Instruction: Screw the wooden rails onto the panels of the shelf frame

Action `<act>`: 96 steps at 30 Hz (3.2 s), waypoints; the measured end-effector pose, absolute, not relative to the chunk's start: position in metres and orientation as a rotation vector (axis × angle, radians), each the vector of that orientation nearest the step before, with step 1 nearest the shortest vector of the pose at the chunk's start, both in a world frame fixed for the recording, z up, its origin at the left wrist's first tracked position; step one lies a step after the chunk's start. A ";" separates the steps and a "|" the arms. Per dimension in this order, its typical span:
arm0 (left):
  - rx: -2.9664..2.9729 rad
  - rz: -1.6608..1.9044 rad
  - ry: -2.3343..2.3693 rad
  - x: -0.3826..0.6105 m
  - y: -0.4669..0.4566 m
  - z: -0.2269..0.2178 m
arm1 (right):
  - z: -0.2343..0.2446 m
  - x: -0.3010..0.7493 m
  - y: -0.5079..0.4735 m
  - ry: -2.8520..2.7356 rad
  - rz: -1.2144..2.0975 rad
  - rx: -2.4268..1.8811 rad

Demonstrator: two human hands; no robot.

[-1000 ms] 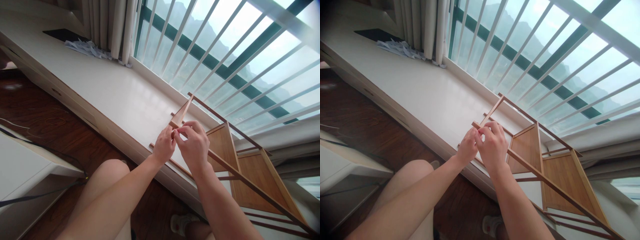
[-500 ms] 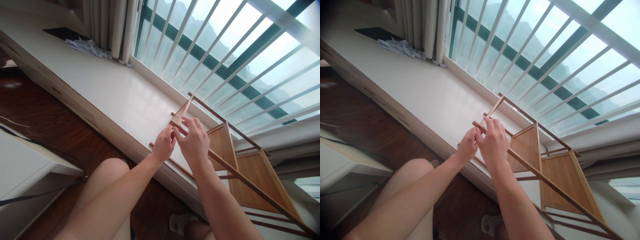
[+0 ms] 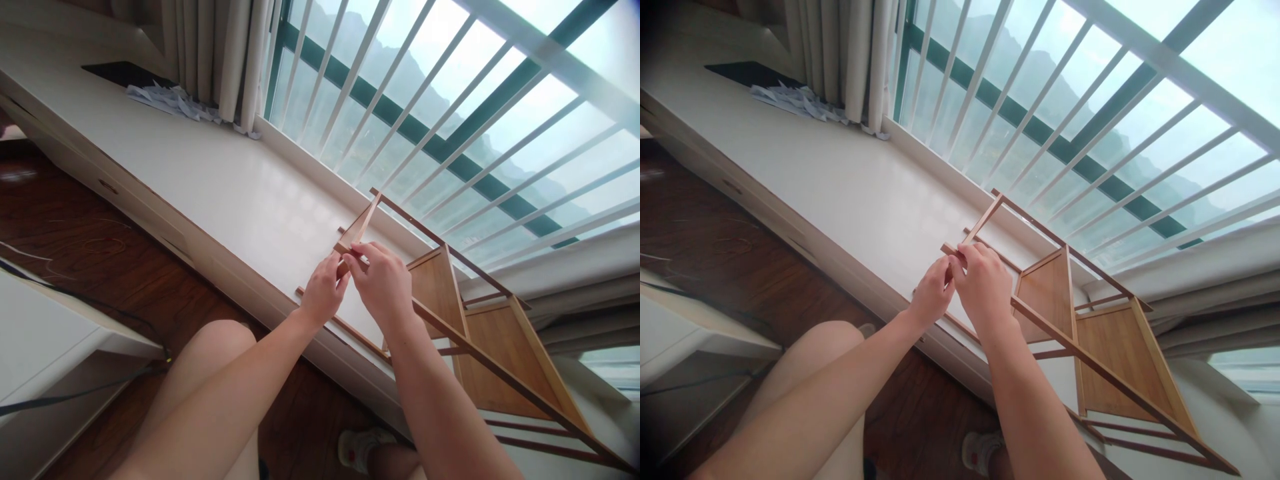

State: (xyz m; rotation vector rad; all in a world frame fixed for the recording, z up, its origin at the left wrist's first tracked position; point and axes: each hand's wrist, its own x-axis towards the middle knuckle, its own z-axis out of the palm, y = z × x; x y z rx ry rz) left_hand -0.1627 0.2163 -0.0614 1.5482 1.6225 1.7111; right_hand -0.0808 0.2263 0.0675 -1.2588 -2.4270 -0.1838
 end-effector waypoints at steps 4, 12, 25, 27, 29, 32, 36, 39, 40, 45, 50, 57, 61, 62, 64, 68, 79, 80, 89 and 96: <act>1.531 1.713 1.608 -0.163 0.215 -0.060 | 0.064 -0.079 0.230 -2.440 -0.161 -1.228; 1.524 1.698 1.613 -0.164 0.215 -0.059 | 0.066 -0.074 0.234 -2.451 -0.112 -1.170; 1.543 1.717 1.643 -0.165 0.216 -0.060 | 0.066 -0.065 0.234 -2.392 -0.235 -1.179; 1.541 1.714 1.675 -0.165 0.217 -0.061 | 0.068 -0.063 0.232 -2.352 -0.260 -1.194; 1.539 1.710 1.694 -0.165 0.218 -0.063 | 0.069 -0.060 0.231 -2.317 -0.266 -1.181; 1.542 1.702 1.684 -0.165 0.217 -0.064 | 0.072 -0.053 0.226 -2.277 -0.245 -1.107; 1.539 1.690 1.701 -0.166 0.215 -0.067 | 0.073 -0.037 0.211 -2.223 -0.181 -0.994; 1.548 1.667 1.725 -0.168 0.212 -0.068 | 0.072 -0.022 0.194 -2.191 -0.134 -0.953; 1.554 1.658 1.730 -0.169 0.212 -0.068 | 0.071 -0.016 0.188 -2.179 -0.116 -0.961; 1.616 1.533 1.810 -0.176 0.199 -0.074 | 0.054 0.013 0.154 -2.103 0.076 -1.058; 1.612 1.525 1.910 -0.178 0.154 -0.064 | 0.004 0.044 0.123 -2.003 0.345 -1.151; 1.407 1.578 1.436 -0.135 0.085 -0.044 | -0.041 0.072 0.089 -1.970 0.443 -1.046; 1.028 1.147 1.013 -0.098 0.074 -0.062 | -0.032 0.070 0.076 -2.028 0.256 -0.864; 0.940 1.076 0.887 -0.091 0.072 -0.066 | -0.029 0.068 0.075 -2.053 0.213 -0.809; 0.769 1.040 0.677 -0.082 0.068 -0.068 | -0.024 0.063 0.074 -2.110 0.138 -0.718; 0.335 1.180 0.427 -0.084 0.071 -0.052 | -0.017 0.048 0.081 -2.150 0.046 -0.664; 0.146 1.208 0.323 -0.129 0.133 -0.008 | 0.022 -0.015 0.123 -1.983 0.049 -0.739; 0.181 1.231 0.332 -0.135 0.139 -0.008 | 0.022 -0.019 0.127 -1.940 0.044 -0.787; 0.409 1.377 0.373 -0.166 0.172 -0.012 | 0.021 -0.055 0.156 -1.960 0.245 -1.104; 0.168 1.331 0.224 -0.173 0.182 -0.017 | 0.028 -0.074 0.166 -2.039 0.234 -1.226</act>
